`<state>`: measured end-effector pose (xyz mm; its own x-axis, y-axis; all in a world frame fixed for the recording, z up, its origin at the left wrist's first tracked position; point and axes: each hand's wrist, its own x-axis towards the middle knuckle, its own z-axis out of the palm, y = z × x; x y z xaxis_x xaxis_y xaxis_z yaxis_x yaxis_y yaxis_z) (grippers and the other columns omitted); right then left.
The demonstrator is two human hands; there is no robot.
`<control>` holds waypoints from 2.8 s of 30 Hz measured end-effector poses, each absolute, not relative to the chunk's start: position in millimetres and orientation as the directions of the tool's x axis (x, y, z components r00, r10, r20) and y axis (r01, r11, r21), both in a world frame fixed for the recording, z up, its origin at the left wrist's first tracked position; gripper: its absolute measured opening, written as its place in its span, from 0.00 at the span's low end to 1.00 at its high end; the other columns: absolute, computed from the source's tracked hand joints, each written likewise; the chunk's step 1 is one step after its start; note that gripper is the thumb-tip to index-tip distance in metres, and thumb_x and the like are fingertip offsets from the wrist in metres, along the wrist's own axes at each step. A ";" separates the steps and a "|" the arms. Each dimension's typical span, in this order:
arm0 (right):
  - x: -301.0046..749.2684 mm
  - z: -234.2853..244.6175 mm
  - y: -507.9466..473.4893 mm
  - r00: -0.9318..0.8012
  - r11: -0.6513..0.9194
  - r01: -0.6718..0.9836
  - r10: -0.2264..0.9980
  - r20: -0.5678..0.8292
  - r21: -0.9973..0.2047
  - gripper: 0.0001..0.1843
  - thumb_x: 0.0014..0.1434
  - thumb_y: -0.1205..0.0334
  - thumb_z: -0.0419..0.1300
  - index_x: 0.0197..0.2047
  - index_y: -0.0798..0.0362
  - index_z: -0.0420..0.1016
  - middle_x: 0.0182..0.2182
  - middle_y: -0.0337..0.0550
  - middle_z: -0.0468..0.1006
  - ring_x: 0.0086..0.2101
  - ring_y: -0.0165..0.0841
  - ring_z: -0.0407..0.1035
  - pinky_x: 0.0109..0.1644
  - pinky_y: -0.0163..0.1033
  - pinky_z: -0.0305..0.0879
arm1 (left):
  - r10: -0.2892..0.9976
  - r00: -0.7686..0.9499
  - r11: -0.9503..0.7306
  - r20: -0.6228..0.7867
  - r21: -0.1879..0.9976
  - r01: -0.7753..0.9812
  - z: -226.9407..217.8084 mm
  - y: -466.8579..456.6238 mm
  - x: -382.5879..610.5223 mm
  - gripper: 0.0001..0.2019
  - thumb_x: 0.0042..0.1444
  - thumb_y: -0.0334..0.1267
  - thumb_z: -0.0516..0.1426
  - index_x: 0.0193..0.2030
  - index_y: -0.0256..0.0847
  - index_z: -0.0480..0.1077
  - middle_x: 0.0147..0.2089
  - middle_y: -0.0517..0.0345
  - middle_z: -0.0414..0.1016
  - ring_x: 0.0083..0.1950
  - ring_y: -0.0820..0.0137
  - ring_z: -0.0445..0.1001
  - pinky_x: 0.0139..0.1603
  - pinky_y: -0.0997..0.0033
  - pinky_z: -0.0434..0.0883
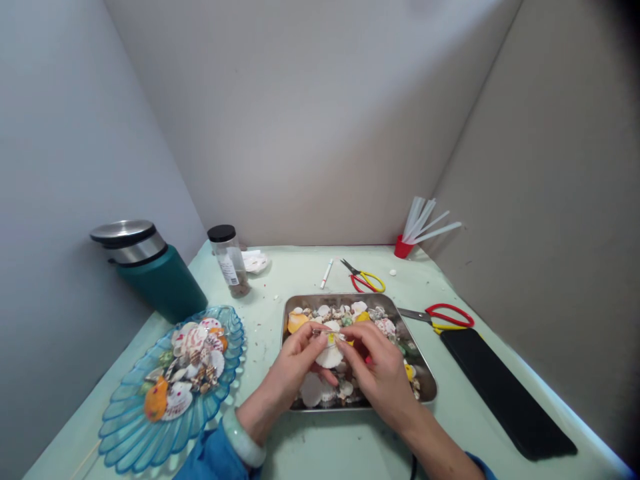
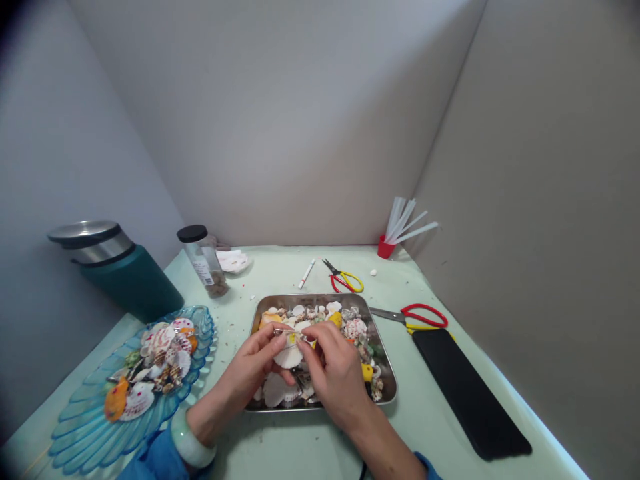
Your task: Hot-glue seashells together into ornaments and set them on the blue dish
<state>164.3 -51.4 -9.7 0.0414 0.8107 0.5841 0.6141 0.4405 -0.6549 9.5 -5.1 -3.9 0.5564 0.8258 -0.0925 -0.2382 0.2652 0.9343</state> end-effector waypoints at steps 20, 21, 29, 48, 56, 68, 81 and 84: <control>162.6 -9.9 -52.8 0.054 0.410 0.603 0.835 0.547 -0.685 0.08 0.61 0.64 0.54 0.44 0.52 0.70 0.38 0.47 0.72 0.32 0.34 0.69 0.35 0.39 0.69 | 0.832 0.551 0.197 -0.068 0.964 -0.178 1.2 -7.2 14.6 0.19 0.50 0.43 0.61 0.47 0.39 0.64 0.35 0.59 0.72 0.29 0.71 0.74 0.24 0.74 0.73; 162.4 -9.8 -53.1 0.059 0.404 0.593 0.841 0.538 -0.697 0.08 0.61 0.64 0.54 0.44 0.52 0.70 0.38 0.47 0.72 0.32 0.34 0.70 0.35 0.38 0.69 | 0.827 0.557 0.208 -0.074 0.961 -0.181 1.1 -7.4 14.1 0.20 0.51 0.42 0.61 0.48 0.39 0.63 0.35 0.58 0.73 0.30 0.70 0.75 0.25 0.74 0.73; 161.7 -10.0 -54.1 0.058 0.405 0.516 0.863 0.502 -0.755 0.07 0.62 0.64 0.54 0.44 0.52 0.69 0.38 0.46 0.71 0.27 0.29 0.69 0.29 0.35 0.68 | 0.819 0.571 0.204 -0.050 0.956 -0.209 -0.8 -8.3 11.1 0.20 0.54 0.40 0.59 0.52 0.42 0.61 0.36 0.59 0.74 0.31 0.70 0.76 0.27 0.74 0.74; 159.2 -9.1 -56.9 0.037 0.374 0.465 0.897 0.440 -0.803 0.04 0.62 0.63 0.54 0.40 0.51 0.69 0.35 0.45 0.70 0.30 0.32 0.66 0.30 0.35 0.69 | 0.837 0.546 0.191 -0.030 0.952 -0.239 -6.1 -9.5 12.2 0.10 0.57 0.40 0.58 0.41 0.41 0.61 0.29 0.65 0.75 0.24 0.76 0.75 0.23 0.80 0.71; 158.1 -9.0 -57.0 0.057 0.344 0.437 0.911 0.408 -0.831 0.04 0.61 0.62 0.55 0.37 0.51 0.69 0.32 0.42 0.70 0.29 0.32 0.65 0.30 0.35 0.66 | 0.829 0.558 0.200 -0.026 0.947 -0.253 -10.8 -8.6 10.7 0.10 0.57 0.41 0.57 0.41 0.42 0.61 0.27 0.66 0.74 0.22 0.75 0.74 0.22 0.78 0.71; 159.4 -8.4 -54.8 0.071 0.282 0.404 0.939 0.337 -0.870 0.05 0.62 0.60 0.54 0.36 0.51 0.69 0.30 0.39 0.71 0.28 0.30 0.65 0.32 0.35 0.62 | 0.840 0.540 0.221 -0.064 0.947 -0.232 -9.7 -8.6 11.5 0.11 0.55 0.41 0.58 0.40 0.42 0.61 0.27 0.66 0.74 0.21 0.73 0.75 0.21 0.77 0.71; 159.1 -15.6 -52.4 0.088 0.188 0.267 0.972 0.219 -0.945 0.05 0.60 0.59 0.57 0.36 0.51 0.70 0.28 0.37 0.70 0.27 0.29 0.66 0.29 0.33 0.64 | 0.852 0.518 0.216 -0.080 0.954 -0.209 -7.8 -9.0 11.7 0.12 0.53 0.43 0.60 0.37 0.41 0.62 0.26 0.66 0.72 0.21 0.74 0.74 0.23 0.72 0.74; 158.3 -15.7 -52.9 0.098 0.187 0.294 0.970 0.224 -0.937 0.05 0.60 0.59 0.58 0.36 0.51 0.70 0.28 0.38 0.70 0.26 0.29 0.66 0.27 0.32 0.65 | 0.849 0.524 0.202 -0.065 0.957 -0.209 -8.6 -8.7 11.8 0.11 0.54 0.43 0.59 0.38 0.41 0.63 0.26 0.65 0.73 0.22 0.74 0.74 0.22 0.75 0.72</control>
